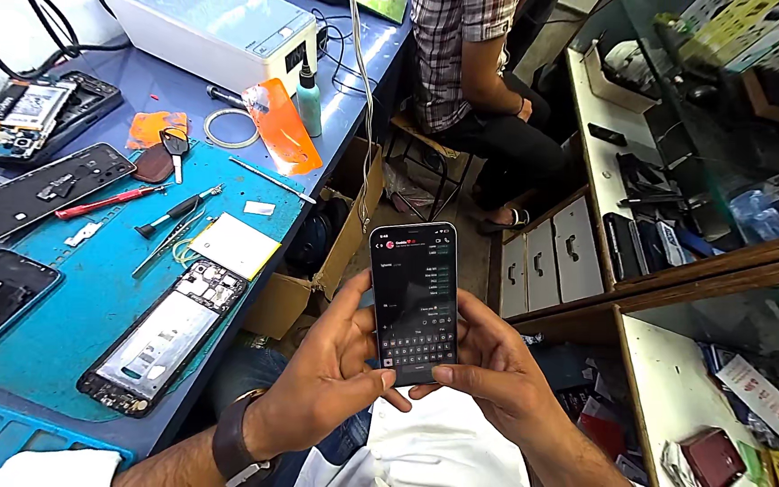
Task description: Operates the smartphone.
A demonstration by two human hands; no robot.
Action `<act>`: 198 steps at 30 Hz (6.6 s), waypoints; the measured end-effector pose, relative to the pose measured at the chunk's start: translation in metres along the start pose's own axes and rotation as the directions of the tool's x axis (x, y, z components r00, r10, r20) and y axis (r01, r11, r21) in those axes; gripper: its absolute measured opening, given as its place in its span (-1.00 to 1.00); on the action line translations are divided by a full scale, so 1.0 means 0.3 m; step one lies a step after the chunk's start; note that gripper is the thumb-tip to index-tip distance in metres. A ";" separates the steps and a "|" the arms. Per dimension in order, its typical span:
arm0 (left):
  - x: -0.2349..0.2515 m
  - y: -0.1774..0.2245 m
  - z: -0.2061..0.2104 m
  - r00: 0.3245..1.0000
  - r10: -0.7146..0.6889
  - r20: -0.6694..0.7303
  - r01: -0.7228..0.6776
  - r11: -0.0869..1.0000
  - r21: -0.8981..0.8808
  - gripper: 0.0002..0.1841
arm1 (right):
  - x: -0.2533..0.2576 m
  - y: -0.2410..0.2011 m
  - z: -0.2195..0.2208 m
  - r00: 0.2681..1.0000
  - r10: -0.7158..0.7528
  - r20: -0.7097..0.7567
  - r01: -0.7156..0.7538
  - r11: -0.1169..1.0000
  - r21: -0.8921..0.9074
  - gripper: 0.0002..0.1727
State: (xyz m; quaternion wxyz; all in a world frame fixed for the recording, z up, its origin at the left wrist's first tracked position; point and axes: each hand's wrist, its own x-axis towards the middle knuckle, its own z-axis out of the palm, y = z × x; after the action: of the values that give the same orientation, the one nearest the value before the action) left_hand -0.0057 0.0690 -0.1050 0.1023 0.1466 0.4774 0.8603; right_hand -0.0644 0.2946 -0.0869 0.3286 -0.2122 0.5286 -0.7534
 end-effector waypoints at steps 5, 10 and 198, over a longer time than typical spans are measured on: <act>-0.003 0.003 0.002 1.000 0.021 -0.014 -0.021 1.000 0.021 -0.05 | 0.002 -0.012 -0.003 0.999 -0.018 0.043 0.017 1.000 0.009 -0.31; -0.004 0.004 0.002 0.999 0.037 -0.003 -0.037 0.998 0.040 -0.08 | 0.003 -0.010 0.000 0.998 -0.039 0.038 0.039 0.999 0.016 -0.31; -0.027 -0.018 0.011 0.978 0.203 0.046 -0.207 0.929 0.308 -0.13 | -0.006 0.044 0.036 0.964 -0.264 -0.031 0.254 0.950 -0.182 -0.49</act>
State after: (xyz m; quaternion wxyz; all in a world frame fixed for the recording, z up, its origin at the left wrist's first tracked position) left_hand 0.0031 0.0718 -0.1093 -0.0092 0.2153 0.5882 0.7795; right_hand -0.0524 0.2858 -0.0953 0.1921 -0.2873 0.5697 -0.7457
